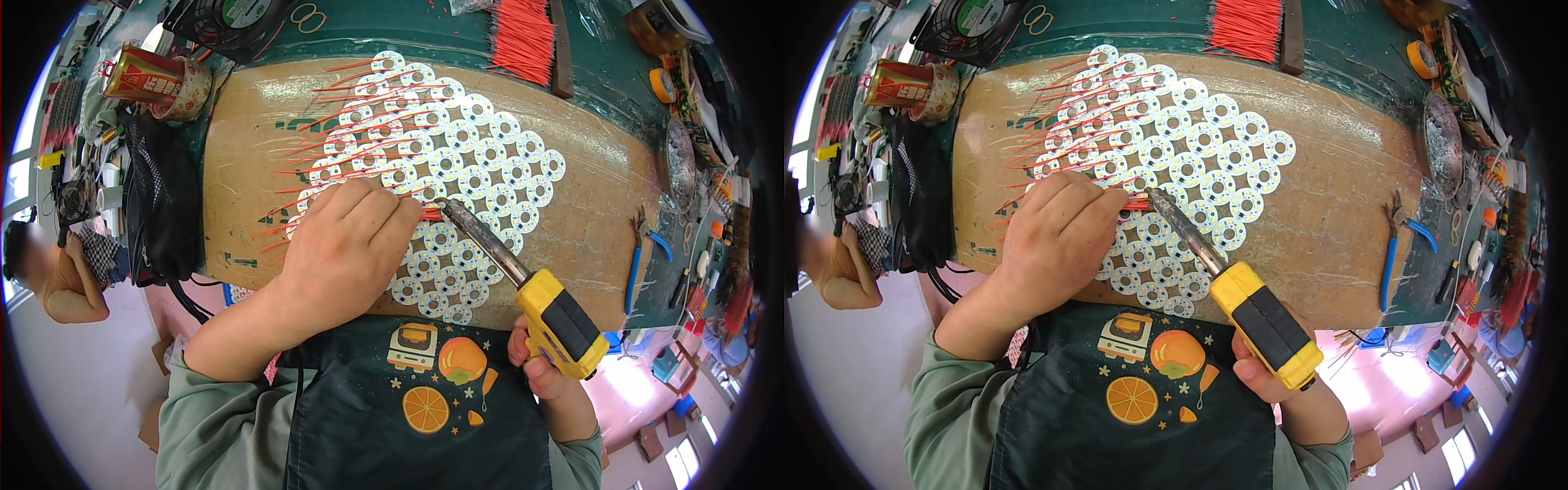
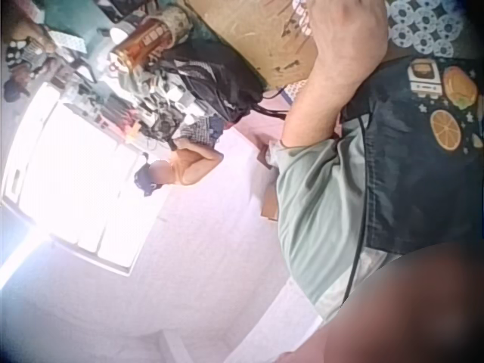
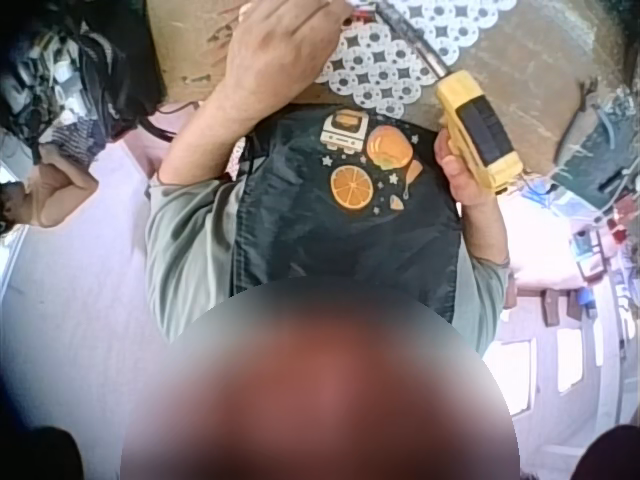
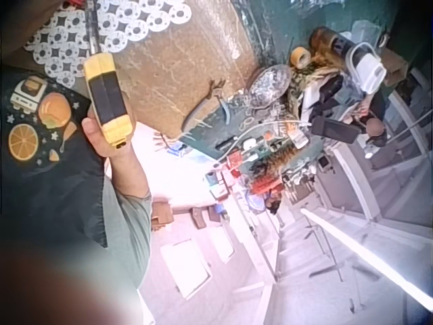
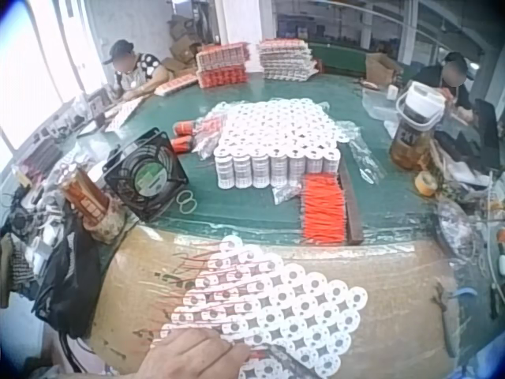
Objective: The person solders red wires onto a large grid of circular LED components using a soldering iron and solder wire.
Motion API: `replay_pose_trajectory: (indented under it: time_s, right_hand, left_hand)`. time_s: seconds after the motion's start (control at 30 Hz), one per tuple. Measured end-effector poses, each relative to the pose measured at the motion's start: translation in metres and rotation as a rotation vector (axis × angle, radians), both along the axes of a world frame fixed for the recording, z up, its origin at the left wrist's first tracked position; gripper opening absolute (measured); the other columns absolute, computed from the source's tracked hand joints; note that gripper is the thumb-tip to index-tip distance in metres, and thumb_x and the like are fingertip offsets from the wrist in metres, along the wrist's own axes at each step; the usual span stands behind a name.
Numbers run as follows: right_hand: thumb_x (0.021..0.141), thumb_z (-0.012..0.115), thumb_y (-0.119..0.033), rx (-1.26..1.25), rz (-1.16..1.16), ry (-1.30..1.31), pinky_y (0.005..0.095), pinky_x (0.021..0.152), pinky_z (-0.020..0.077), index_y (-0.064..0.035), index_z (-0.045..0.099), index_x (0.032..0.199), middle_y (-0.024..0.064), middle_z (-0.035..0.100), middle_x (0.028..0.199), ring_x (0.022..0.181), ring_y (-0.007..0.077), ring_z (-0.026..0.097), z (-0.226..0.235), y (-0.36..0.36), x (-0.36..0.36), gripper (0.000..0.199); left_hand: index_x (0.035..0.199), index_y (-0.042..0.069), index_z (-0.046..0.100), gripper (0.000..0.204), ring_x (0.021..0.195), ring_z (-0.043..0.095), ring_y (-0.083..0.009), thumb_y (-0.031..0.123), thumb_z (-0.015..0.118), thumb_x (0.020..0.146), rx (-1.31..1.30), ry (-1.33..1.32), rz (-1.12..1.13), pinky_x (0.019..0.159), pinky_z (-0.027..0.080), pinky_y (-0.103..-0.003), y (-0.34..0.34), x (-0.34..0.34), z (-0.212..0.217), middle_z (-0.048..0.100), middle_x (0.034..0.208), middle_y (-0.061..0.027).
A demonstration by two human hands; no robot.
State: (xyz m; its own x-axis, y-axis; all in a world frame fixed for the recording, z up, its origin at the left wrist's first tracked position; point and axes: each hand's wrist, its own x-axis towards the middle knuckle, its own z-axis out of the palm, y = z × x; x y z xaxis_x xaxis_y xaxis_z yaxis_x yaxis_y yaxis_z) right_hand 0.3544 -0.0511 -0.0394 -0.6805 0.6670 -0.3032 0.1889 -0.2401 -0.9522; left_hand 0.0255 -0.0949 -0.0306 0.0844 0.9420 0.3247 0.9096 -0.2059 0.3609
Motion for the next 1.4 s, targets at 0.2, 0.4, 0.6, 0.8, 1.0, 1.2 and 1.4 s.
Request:
replay_pose_trajectory:
  time_s: [0.2, 0.4, 0.6, 0.8, 1.0, 1.2, 1.4]
  right_hand:
    - [0.088, 0.08, -0.03, -0.176, -0.06, 0.153, 0.0305, 0.056, 0.0465, -0.0012, 0.062, 0.116, 0.0046, 0.058, 0.078, 0.065, 0.0163, 0.057, 0.003, 0.0, -0.006, 0.044]
    - [0.073, 0.091, -0.049, -0.337, -0.196, 0.099, 0.0276, 0.056, 0.0425, 0.0005, 0.049, 0.142, 0.0011, 0.05, 0.074, 0.065, 0.0136, 0.052, 0.014, -0.001, -0.015, 0.094]
    - [0.074, 0.09, -0.049, -0.337, -0.267, 0.134, 0.0275, 0.055, 0.0419, 0.0015, 0.049, 0.141, 0.0015, 0.051, 0.074, 0.064, 0.0133, 0.051, 0.018, 0.007, -0.027, 0.093]
    - [0.076, 0.089, -0.049, -0.321, -0.234, 0.132, 0.0269, 0.055, 0.0418, 0.0009, 0.049, 0.142, 0.002, 0.051, 0.074, 0.063, 0.0127, 0.051, 0.014, 0.015, -0.032, 0.092]
    - [0.092, 0.076, -0.033, -0.132, -0.118, 0.198, 0.029, 0.055, 0.0415, -0.0032, 0.06, 0.117, 0.001, 0.055, 0.076, 0.064, 0.0123, 0.052, 0.007, 0.02, -0.034, 0.042]
    - [0.093, 0.075, -0.031, -0.107, -0.068, 0.131, 0.0296, 0.057, 0.043, -0.0031, 0.059, 0.122, 0.0011, 0.057, 0.078, 0.065, 0.0132, 0.054, 0.005, 0.023, -0.029, 0.043]
    - [0.094, 0.073, -0.029, -0.084, -0.043, 0.119, 0.0302, 0.059, 0.0439, -0.0017, 0.057, 0.13, 0.0004, 0.058, 0.08, 0.067, 0.013, 0.055, 0.008, 0.022, -0.032, 0.048]
  left_hand:
    - [0.106, -0.001, 0.068, 0.034, 0.087, 0.063, -0.0269, -0.004, 0.073, 0.073, -0.013, -0.002, 0.001, 0.077, 0.054, -0.038, -0.001, 0.001, -0.001, 0.063, 0.092, -0.0087]
    - [0.105, -0.001, 0.068, 0.032, 0.088, 0.063, -0.0277, -0.004, 0.072, 0.074, -0.098, -0.001, 0.011, 0.079, 0.053, -0.038, 0.001, 0.0, 0.01, 0.063, 0.093, -0.0097]
    - [0.104, 0.002, 0.069, 0.029, 0.087, 0.062, -0.029, -0.003, 0.073, 0.076, 0.071, -0.03, 0.034, 0.077, 0.052, -0.038, 0.024, -0.013, 0.02, 0.063, 0.092, -0.0099]
    - [0.101, 0.003, 0.071, 0.026, 0.084, 0.064, -0.027, -0.001, 0.074, 0.075, 0.093, -0.008, 0.025, 0.075, 0.053, -0.039, 0.039, -0.016, 0.002, 0.064, 0.088, -0.0074]
    - [0.102, 0.004, 0.071, 0.029, 0.082, 0.064, -0.0263, -0.001, 0.074, 0.073, 0.04, 0.017, 0.006, 0.074, 0.053, -0.039, 0.04, -0.014, -0.004, 0.064, 0.087, -0.007]
    - [0.1, 0.002, 0.072, 0.027, 0.081, 0.063, -0.0266, -0.002, 0.073, 0.074, 0.072, 0.019, -0.002, 0.074, 0.053, -0.038, 0.04, -0.014, -0.004, 0.064, 0.086, -0.0075]
    - [0.099, 0.002, 0.072, 0.025, 0.08, 0.063, -0.0269, -0.003, 0.073, 0.075, 0.069, 0.003, 0.01, 0.073, 0.053, -0.038, 0.039, -0.014, -0.005, 0.063, 0.085, -0.0083]
